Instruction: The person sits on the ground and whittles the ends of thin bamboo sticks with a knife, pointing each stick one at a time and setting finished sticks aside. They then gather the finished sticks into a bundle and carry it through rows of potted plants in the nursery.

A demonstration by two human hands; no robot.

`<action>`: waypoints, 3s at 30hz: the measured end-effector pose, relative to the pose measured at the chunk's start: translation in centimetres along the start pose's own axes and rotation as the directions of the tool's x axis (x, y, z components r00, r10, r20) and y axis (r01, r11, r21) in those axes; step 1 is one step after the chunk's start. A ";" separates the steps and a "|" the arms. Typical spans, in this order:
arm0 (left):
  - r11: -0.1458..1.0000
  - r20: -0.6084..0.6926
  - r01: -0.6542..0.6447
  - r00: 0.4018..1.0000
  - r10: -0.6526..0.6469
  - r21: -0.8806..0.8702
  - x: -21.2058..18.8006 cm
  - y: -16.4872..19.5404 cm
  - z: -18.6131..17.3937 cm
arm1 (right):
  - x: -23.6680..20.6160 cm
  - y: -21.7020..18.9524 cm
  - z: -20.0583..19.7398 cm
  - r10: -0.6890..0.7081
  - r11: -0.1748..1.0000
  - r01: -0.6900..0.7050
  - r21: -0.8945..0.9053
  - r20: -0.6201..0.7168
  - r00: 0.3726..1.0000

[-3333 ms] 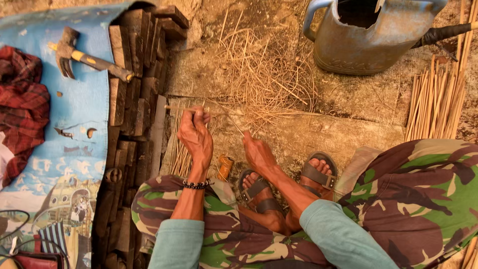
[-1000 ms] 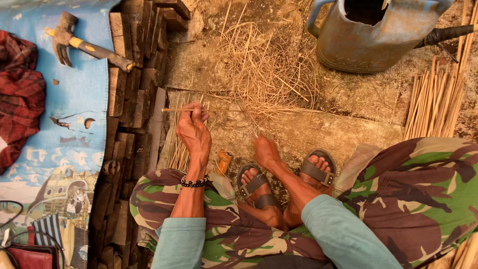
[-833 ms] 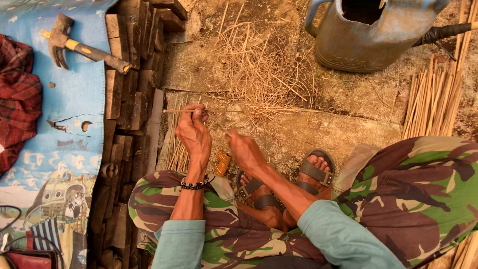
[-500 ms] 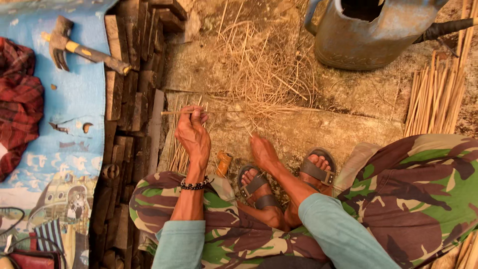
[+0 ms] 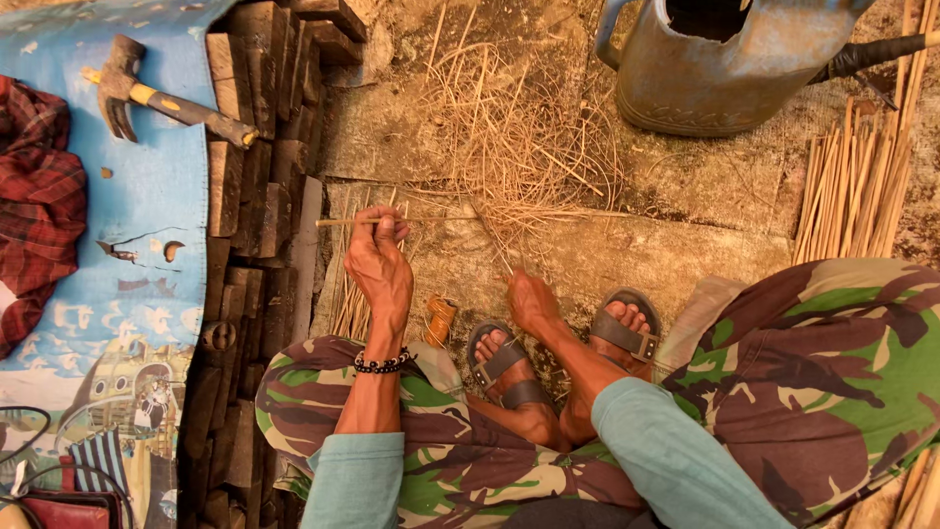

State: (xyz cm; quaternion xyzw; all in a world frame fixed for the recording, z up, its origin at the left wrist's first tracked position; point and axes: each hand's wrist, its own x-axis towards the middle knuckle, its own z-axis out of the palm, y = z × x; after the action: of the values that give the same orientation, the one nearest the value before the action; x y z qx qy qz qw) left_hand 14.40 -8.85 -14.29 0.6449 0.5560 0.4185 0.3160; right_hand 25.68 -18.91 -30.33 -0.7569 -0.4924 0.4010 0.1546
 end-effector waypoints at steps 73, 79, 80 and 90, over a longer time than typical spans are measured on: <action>0.968 0.451 0.243 0.872 -0.190 -0.062 -2.1 10.8 -4.4 | -6.4 -11.4 -17.0 -0.645 0.554 0.828 -0.086 -0.673 0.362; 0.987 0.405 0.162 0.904 -0.138 -0.023 -4.3 8.1 -3.7 | -4.8 -10.2 -15.7 -0.704 0.546 0.815 -0.196 -0.634 0.319; 0.991 0.387 0.129 0.916 -0.109 -0.028 -4.8 7.5 -3.4 | -4.3 -9.8 -15.3 -0.702 0.567 0.801 -0.193 -0.622 0.348; 0.917 0.436 0.344 0.870 -0.231 -0.200 -6.8 13.5 -5.2 | 2.4 -1.1 -10.7 -0.012 0.883 0.105 0.457 -0.202 0.979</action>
State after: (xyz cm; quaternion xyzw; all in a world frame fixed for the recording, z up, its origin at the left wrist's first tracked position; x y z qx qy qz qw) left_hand 15.69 -18.32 -1.45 0.5767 0.5067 0.2962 0.5682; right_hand 33.57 -14.60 -23.96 -0.7177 -0.3874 0.4271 0.3904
